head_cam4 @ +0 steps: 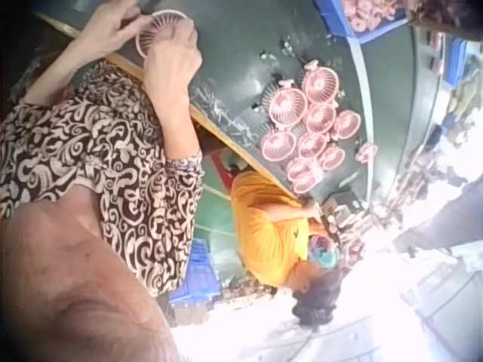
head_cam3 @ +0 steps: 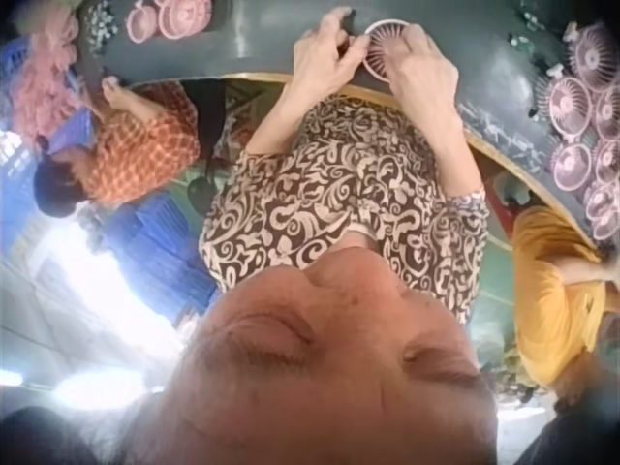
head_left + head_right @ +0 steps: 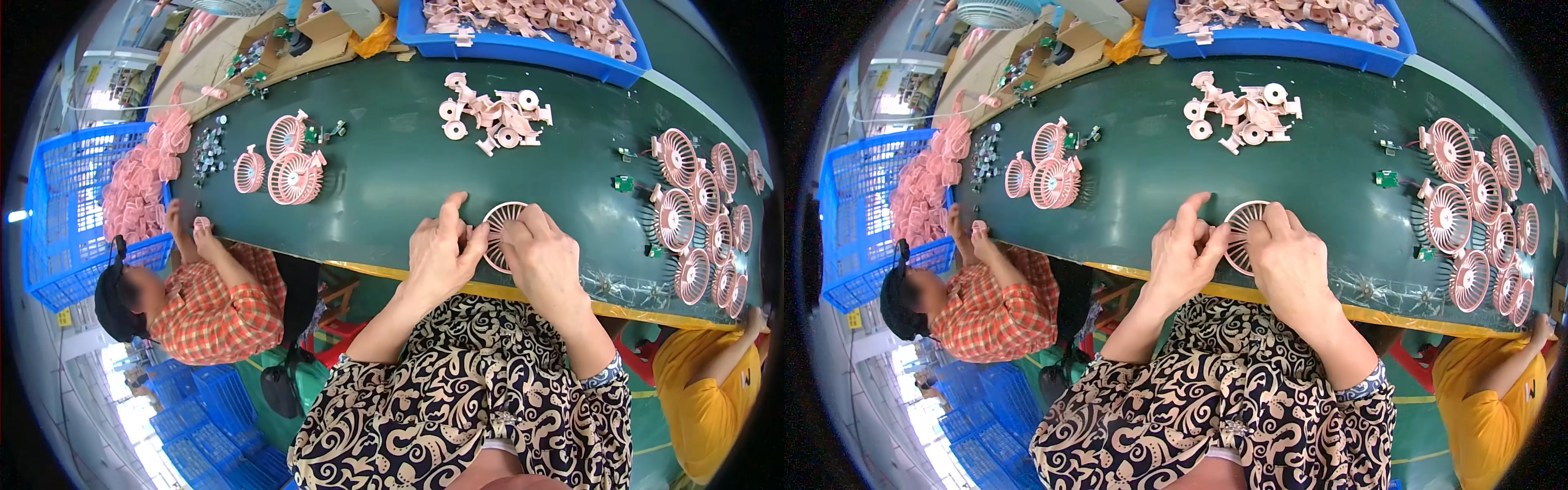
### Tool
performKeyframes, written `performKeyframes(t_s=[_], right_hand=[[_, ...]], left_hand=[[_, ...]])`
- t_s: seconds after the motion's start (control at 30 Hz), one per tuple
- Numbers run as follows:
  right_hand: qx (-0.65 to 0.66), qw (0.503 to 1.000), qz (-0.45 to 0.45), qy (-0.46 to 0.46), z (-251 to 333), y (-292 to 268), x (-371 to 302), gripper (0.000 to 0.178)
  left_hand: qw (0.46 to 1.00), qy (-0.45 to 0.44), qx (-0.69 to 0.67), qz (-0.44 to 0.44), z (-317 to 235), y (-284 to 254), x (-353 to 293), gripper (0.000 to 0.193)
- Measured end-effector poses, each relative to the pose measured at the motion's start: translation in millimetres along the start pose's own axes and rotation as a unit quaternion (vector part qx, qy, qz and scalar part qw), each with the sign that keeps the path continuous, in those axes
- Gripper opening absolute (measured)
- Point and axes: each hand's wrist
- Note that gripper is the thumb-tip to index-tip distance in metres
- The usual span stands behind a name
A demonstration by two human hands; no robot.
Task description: The person assembles portable fan components by attaching plastic brackets onto the fan frame grilles by hand and placing the assembled pieces onto the workbench.
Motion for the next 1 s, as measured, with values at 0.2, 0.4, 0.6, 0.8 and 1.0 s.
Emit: performKeyframes(t_s=[0.2, 0.4, 0.6, 0.8, 1.0], right_hand=[[-0.012, 1.0, -0.001, 0.0, 0, -1, 1, 0.014], [-0.003, 1.0, -0.003, 0.001, 4, -2, 4, 0.015], [0.056, 0.998, -0.037, 0.017, 4, -6, 0, 0.015], [0.127, 0.991, -0.032, -0.023, -12, -13, -16, 0.044], [-0.043, 0.997, -0.07, 0.013, -63, -35, -33, 0.066]], left_hand=[[1.0, -0.009, -0.01, 0.014, -7, -3, 1, 0.066], [0.998, -0.055, -0.003, 0.006, -5, 2, 1, 0.066], [0.999, -0.033, -0.012, -0.031, -5, 7, -1, 0.058], [0.993, -0.069, -0.098, -0.013, 1, 7, -1, 0.055], [0.994, -0.004, -0.109, -0.009, 5, 3, 4, 0.054]])
Point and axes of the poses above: each hand's wrist, its own x-axis towards the middle knuckle, its own y-axis out of the palm, z = x × y, and after that the axes turned 2 degrees about -z, right-handed
